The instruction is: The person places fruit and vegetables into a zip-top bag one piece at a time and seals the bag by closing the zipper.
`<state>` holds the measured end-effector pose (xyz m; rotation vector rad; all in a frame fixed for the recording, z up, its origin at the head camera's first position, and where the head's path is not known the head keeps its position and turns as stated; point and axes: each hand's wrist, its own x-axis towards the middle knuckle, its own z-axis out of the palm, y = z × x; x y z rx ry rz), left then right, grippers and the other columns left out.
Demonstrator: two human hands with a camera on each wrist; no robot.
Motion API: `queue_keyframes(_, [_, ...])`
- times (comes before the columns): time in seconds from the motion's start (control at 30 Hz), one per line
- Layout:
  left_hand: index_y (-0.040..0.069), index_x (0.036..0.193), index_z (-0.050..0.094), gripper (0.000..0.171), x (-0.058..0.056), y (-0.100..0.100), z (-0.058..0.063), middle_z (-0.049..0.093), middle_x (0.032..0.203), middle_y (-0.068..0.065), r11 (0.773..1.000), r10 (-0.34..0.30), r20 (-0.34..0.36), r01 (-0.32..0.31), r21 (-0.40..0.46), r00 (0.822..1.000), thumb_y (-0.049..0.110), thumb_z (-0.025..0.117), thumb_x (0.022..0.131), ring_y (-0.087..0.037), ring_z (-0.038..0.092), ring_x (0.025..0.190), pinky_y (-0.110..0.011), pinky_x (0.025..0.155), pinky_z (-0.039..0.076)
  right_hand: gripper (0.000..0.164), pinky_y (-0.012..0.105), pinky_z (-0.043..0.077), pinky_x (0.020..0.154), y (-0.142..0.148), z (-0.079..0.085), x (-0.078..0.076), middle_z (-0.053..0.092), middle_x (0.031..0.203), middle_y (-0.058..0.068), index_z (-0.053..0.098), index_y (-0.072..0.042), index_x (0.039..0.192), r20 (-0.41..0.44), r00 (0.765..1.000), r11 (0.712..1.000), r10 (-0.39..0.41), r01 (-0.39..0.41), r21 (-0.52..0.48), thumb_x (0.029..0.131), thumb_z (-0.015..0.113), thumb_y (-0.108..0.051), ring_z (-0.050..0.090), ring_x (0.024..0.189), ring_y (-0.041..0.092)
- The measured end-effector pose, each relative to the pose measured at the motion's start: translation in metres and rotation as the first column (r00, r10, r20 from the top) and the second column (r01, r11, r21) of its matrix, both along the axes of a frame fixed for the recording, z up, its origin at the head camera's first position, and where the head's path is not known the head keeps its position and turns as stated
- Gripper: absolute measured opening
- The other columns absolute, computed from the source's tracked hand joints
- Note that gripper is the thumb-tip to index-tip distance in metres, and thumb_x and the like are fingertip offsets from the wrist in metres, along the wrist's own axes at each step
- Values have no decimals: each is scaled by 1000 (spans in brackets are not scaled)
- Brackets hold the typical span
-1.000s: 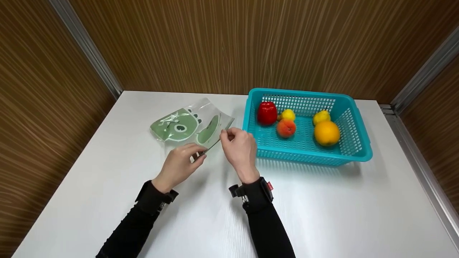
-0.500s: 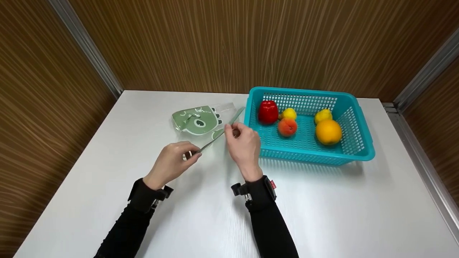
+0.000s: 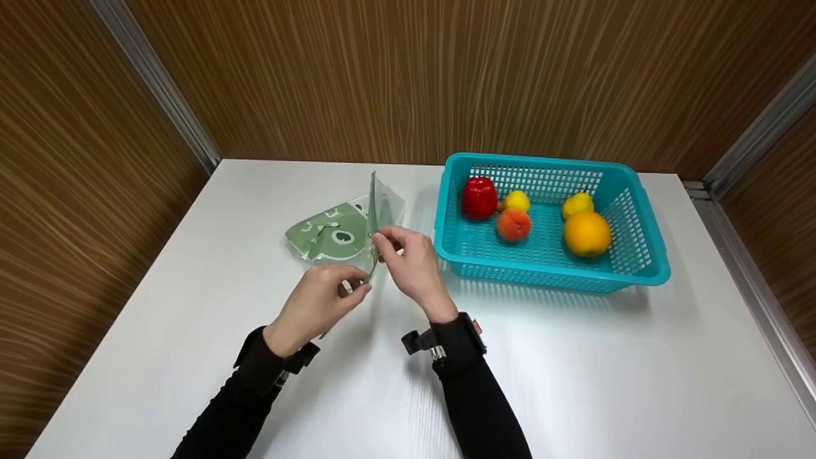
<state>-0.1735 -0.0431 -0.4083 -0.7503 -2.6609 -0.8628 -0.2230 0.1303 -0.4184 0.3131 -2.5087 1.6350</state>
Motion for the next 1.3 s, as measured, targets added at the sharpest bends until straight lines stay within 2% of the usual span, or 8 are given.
queue_keyframes(0.17, [13, 86, 73, 14, -3, 2, -2, 72, 76, 3, 999, 20, 28, -21, 28, 999, 25, 65, 87, -11, 66, 67, -17, 59, 45, 25, 19, 46, 54, 2, -1, -2, 70, 85, 16, 71, -9, 106, 50, 999, 999, 2, 0, -37, 95, 55, -26, 56, 66, 7])
queue_keyframes(0.37, [16, 93, 73, 22, -11, 0, -9, 73, 85, 4, 996, 73, 6, -73, 53, 997, 35, 64, 88, -7, 66, 69, -21, 64, 51, 25, 21, 46, 53, 3, -2, -4, 69, 88, 19, 69, -6, 107, 77, 997, 996, -7, 14, -84, 96, 54, -21, 56, 64, 7])
queue_keyframes(0.47, [14, 96, 73, 26, -12, -1, -12, 73, 90, 2, 994, 82, 13, -83, 70, 997, 38, 66, 86, -7, 67, 70, -22, 65, 52, 25, 22, 49, 54, 4, -2, -4, 70, 88, 16, 70, -7, 107, 89, 996, 993, -5, 16, -119, 96, 55, -23, 59, 64, 9])
queue_keyframes(0.6, [14, 103, 71, 33, -14, -1, -13, 74, 93, 0, 992, 56, 54, -62, 107, 997, 41, 67, 85, -7, 69, 69, -20, 64, 52, 25, 23, 52, 56, 5, -3, -4, 71, 89, 10, 70, -10, 107, 109, 994, 984, 12, 8, -176, 94, 57, -27, 63, 67, 11])
queue_keyframes(0.8, [17, 125, 62, 46, -17, -1, -15, 75, 95, -1, 987, 65, 92, -77, 139, 994, 40, 67, 85, -7, 69, 66, -20, 62, 52, 27, 24, 54, 58, 2, -4, -3, 73, 87, -3, 68, -7, 108, 147, 988, 969, 51, -13, -247, 93, 59, -27, 68, 71, 10])
queue_keyframes(0.97, [15, 125, 62, 45, -17, -1, -15, 75, 94, -2, 987, 67, 68, -77, 144, 995, 34, 68, 85, -7, 69, 65, -21, 63, 53, 28, 23, 55, 59, 1, -4, -3, 71, 84, -9, 67, -4, 109, 180, 982, 955, 58, -2, -296, 92, 60, -26, 69, 73, 8])
queue_keyframes(1.3, [15, 124, 63, 43, -14, -1, -11, 74, 94, 2, 990, 82, 39, -86, 112, 996, 33, 67, 85, -7, 69, 69, -20, 62, 52, 33, 25, 57, 61, 0, -5, -3, 72, 86, -9, 67, -1, 110, 186, 979, 939, 78, -10, -345, 92, 60, -28, 71, 76, 10])
